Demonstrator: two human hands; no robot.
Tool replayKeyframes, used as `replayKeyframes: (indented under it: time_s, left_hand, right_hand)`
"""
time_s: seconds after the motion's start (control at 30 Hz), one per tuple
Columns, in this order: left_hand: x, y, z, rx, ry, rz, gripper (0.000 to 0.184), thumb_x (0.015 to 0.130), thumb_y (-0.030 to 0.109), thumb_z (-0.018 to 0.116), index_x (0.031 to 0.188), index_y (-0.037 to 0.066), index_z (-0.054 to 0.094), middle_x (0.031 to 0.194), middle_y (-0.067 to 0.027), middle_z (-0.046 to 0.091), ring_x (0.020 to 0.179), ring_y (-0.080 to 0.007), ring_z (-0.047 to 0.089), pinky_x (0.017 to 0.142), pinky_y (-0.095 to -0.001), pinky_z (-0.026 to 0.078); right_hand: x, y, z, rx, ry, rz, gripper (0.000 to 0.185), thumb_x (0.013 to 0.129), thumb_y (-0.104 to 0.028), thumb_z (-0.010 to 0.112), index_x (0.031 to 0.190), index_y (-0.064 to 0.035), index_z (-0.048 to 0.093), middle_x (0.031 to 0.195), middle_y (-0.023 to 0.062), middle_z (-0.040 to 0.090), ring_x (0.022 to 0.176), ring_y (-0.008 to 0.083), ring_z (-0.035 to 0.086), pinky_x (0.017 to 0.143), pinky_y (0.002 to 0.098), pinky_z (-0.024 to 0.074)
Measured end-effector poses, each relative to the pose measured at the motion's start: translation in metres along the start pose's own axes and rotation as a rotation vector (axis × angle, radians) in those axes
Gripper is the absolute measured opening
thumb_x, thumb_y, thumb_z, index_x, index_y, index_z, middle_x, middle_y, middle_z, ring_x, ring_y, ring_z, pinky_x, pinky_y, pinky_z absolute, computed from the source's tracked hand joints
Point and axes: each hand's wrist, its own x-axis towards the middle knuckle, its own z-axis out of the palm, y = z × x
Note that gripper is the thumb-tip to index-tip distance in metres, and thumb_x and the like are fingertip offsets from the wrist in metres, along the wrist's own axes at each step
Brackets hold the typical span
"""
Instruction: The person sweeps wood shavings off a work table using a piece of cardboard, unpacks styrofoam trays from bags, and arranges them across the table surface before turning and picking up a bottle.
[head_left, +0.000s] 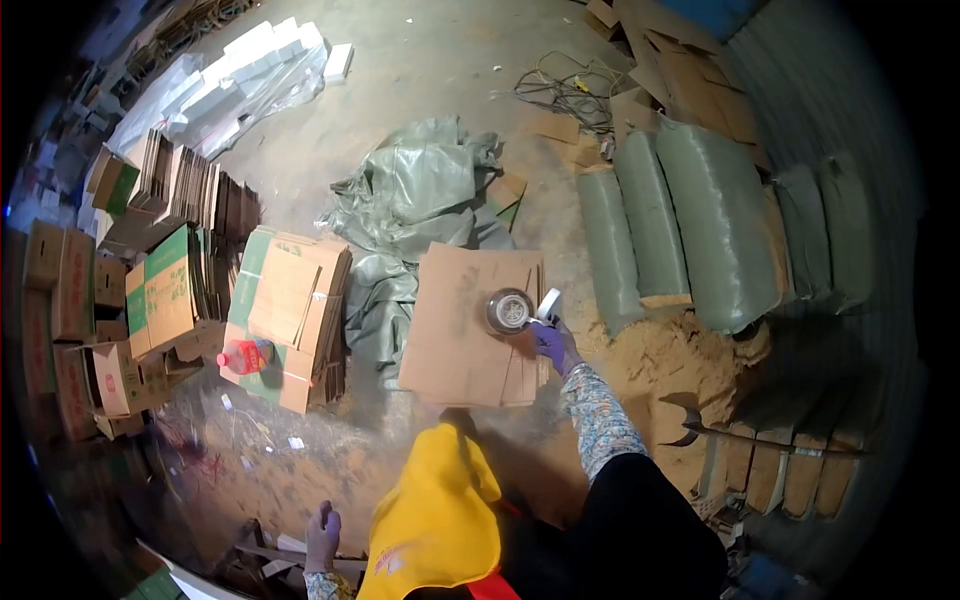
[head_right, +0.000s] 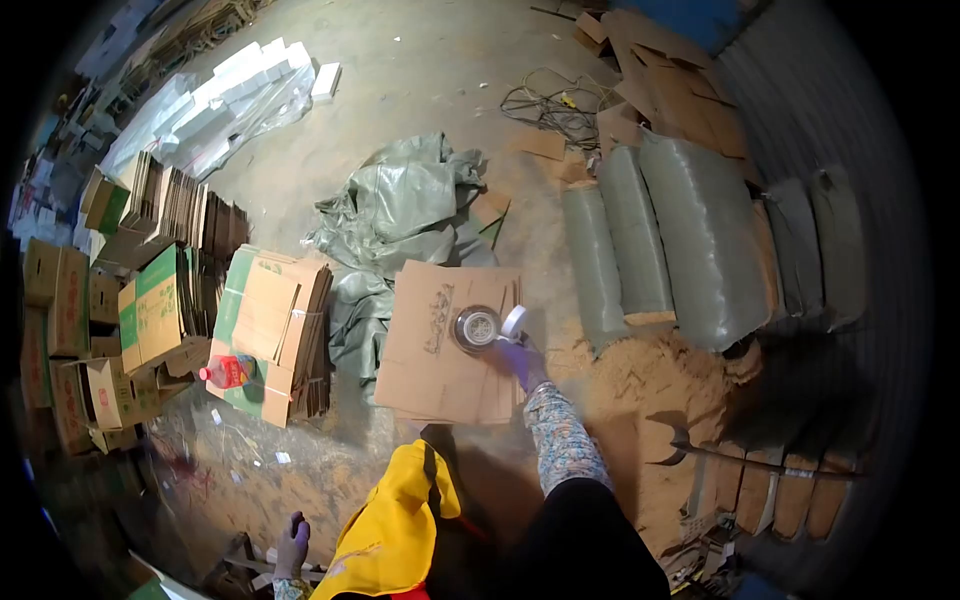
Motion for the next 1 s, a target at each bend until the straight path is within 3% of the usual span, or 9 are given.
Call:
replayKeyframes:
  time_s: [0.13, 0.27, 0.4, 0.43, 0.47, 0.53, 0.6, 0.7, 1.0]
  left_hand:
    - [-0.004, 0.024, 0.007, 0.059, 0.033, 0.088, 0.049, 0.096, 0.025, 0.059, 0.133, -0.007, 0.059, 0.125, -0.0225, 0.068, 0.116, -0.0304, 0.066, 0.1, -0.037, 0.05]
    - [-0.001, 0.019, 0.007, 0.074, 0.056, 0.134, 0.046, 0.096, 0.026, 0.059, 0.132, -0.003, 0.061, 0.12, -0.0211, 0.071, 0.108, -0.0301, 0.07, 0.095, -0.0378, 0.053]
    - [0.01, -0.023, 0.003, 0.226, -0.074, 0.079, 0.047, 0.1, 0.041, 0.059, 0.136, 0.012, 0.06, 0.105, -0.0201, 0.072, 0.097, -0.0361, 0.071, 0.088, -0.0463, 0.054]
    - [0.034, -0.082, 0.017, 0.199, -0.02, 0.252, 0.052, 0.099, 0.043, 0.06, 0.137, 0.008, 0.059, 0.114, -0.0198, 0.071, 0.106, -0.0324, 0.069, 0.092, -0.0448, 0.053]
    - [-0.003, -0.036, 0.002, 0.387, -0.004, 0.262, 0.054, 0.101, 0.039, 0.053, 0.143, 0.006, 0.055, 0.139, -0.0204, 0.061, 0.132, -0.0333, 0.055, 0.111, -0.0419, 0.041]
    - [-0.021, 0.004, 0.006, 0.288, -0.063, 0.069, 0.058, 0.099, 0.047, 0.053, 0.145, 0.011, 0.055, 0.14, -0.0206, 0.06, 0.135, -0.0324, 0.053, 0.112, -0.0416, 0.041]
    - [-0.025, 0.011, 0.007, 0.22, -0.041, 0.069, 0.059, 0.098, 0.046, 0.055, 0.146, 0.012, 0.054, 0.14, -0.0215, 0.06, 0.136, -0.034, 0.053, 0.113, -0.0416, 0.041]
    - [-0.023, 0.0, 0.005, 0.154, -0.054, 0.049, 0.058, 0.098, 0.044, 0.057, 0.146, 0.012, 0.053, 0.137, -0.0216, 0.061, 0.132, -0.0339, 0.054, 0.111, -0.0412, 0.042]
    - [0.031, -0.037, 0.03, -0.14, -0.036, 0.463, 0.049, 0.103, 0.038, 0.056, 0.138, 0.004, 0.057, 0.124, -0.0176, 0.067, 0.115, -0.0266, 0.065, 0.096, -0.039, 0.051]
  right_hand:
    - [0.038, 0.048, 0.013, 0.514, 0.023, 0.238, 0.023, 0.101, -0.033, 0.059, 0.116, -0.0165, 0.055, 0.071, -0.0013, 0.054, 0.054, 0.0151, 0.051, 0.05, 0.0358, 0.0467]
    - [0.029, 0.042, 0.012, 1.044, -0.155, 0.428, 0.024, 0.103, -0.04, 0.051, 0.093, -0.0175, 0.052, 0.071, 0.0015, 0.052, 0.055, 0.0183, 0.051, 0.051, 0.0344, 0.0436]
    - [0.053, 0.081, 0.005, 0.421, -0.215, -0.058, 0.027, 0.107, -0.035, 0.044, 0.092, -0.0129, 0.051, 0.075, 0.0013, 0.054, 0.066, 0.02, 0.056, 0.057, 0.0372, 0.047]
    - [0.053, 0.072, 0.017, 0.427, -0.136, -0.045, 0.033, 0.106, -0.041, 0.044, 0.085, -0.0159, 0.046, 0.069, -0.0007, 0.048, 0.058, 0.0169, 0.05, 0.051, 0.0342, 0.0418]
    - [0.057, 0.064, 0.029, 0.439, -0.046, -0.004, 0.039, 0.106, -0.047, 0.043, 0.078, -0.0189, 0.041, 0.063, -0.0026, 0.042, 0.051, 0.0137, 0.044, 0.044, 0.0312, 0.0365]
    - [0.051, 0.051, 0.04, 0.475, 0.076, 0.079, 0.054, 0.105, -0.058, 0.043, 0.064, -0.025, 0.031, 0.051, -0.0066, 0.029, 0.037, 0.0075, 0.032, 0.031, 0.0251, 0.026]
    - [0.039, 0.022, 0.06, 0.557, -0.091, 0.27, 0.052, 0.105, -0.057, 0.043, 0.067, -0.0224, 0.036, 0.05, -0.0028, 0.035, 0.036, 0.012, 0.034, 0.033, 0.0269, 0.0278]
    - [0.001, -0.008, 0.099, 0.296, -0.187, 0.131, 0.052, 0.106, -0.057, 0.039, 0.07, -0.0196, 0.038, 0.049, 0.0011, 0.039, 0.036, 0.0177, 0.035, 0.036, 0.0364, 0.0336]
    - [-0.269, -0.186, 0.144, 0.26, -0.782, 0.219, 0.054, 0.106, -0.054, 0.042, 0.064, -0.0205, 0.034, 0.055, -0.0031, 0.028, 0.042, 0.0118, 0.026, 0.039, 0.0268, 0.0222]
